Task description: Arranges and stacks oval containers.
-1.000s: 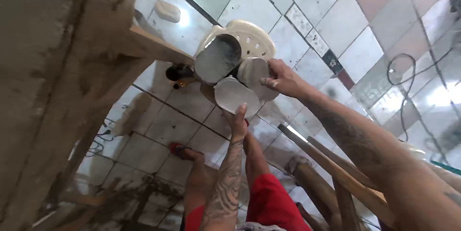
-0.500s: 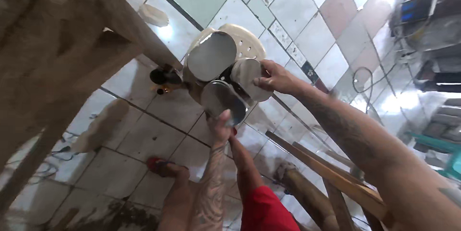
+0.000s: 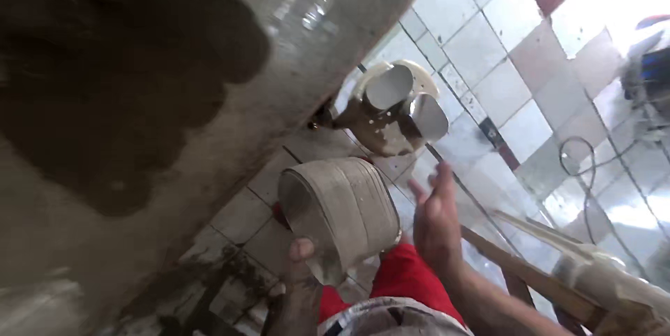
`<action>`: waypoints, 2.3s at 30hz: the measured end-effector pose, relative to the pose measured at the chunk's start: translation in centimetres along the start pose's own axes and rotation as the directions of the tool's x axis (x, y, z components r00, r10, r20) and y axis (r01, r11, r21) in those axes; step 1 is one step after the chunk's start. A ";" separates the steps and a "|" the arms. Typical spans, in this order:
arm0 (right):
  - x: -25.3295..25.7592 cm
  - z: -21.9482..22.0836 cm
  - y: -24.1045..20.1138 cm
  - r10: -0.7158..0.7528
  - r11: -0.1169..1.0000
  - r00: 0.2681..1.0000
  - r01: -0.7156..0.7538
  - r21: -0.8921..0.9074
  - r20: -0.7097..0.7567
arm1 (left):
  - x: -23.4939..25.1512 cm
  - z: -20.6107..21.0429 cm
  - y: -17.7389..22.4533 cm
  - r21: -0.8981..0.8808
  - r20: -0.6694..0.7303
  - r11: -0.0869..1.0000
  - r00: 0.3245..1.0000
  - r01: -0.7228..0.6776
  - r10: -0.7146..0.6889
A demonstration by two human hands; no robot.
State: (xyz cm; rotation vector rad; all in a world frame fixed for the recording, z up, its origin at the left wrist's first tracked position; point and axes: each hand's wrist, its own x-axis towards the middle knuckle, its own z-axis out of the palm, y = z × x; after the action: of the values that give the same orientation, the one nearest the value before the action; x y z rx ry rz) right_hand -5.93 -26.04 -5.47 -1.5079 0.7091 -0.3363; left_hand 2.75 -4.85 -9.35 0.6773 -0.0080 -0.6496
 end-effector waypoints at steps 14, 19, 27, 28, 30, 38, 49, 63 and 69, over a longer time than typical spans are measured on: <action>-5.0 22.0 -15.0 -0.022 0.478 0.789 -0.531 0.700 0.613 | -6.7 10.0 23.1 0.586 -0.091 0.719 0.851 -0.373 0.517; -2.2 21.8 -13.6 0.082 0.505 0.622 -0.700 0.506 0.778 | -6.2 8.2 26.4 0.251 -0.323 0.948 0.907 -0.193 0.270; 10.6 22.4 -15.4 -0.416 0.784 0.323 0.601 0.155 0.850 | 1.7 2.4 28.1 0.163 -0.307 0.987 0.950 0.000 0.051; 12.0 23.0 -14.9 -0.532 0.584 0.192 0.788 0.193 0.825 | 2.9 1.3 28.0 0.186 -0.265 0.983 0.963 0.011 0.040; 14.4 23.8 -13.4 -0.619 0.271 -0.016 0.934 0.232 0.786 | 5.1 -0.6 27.6 0.259 -0.243 0.965 0.970 0.033 0.032; 16.5 24.6 -7.5 -0.645 0.226 -0.045 0.942 0.246 0.763 | 8.7 -1.1 26.2 0.528 -0.644 0.772 0.759 0.354 0.093; 16.8 25.0 -6.3 -0.744 0.161 -0.065 0.948 0.273 0.665 | 9.1 -1.1 26.3 0.446 -0.616 0.845 0.786 0.295 0.051; 16.8 25.1 -6.8 -0.736 0.157 -0.093 0.941 0.301 0.671 | 9.8 -0.8 26.0 0.394 -0.707 0.859 0.705 0.326 0.056; 16.5 25.2 -7.0 -0.729 0.145 -0.103 0.943 0.299 0.677 | 9.4 -0.4 26.2 0.444 -0.676 0.839 0.733 0.315 0.082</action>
State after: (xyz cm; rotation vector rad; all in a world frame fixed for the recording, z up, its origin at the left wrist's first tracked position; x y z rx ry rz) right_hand 23.57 -16.82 -4.35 -2.0241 -1.1576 -0.5717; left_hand 24.95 5.59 3.83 1.4551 0.5657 -0.4894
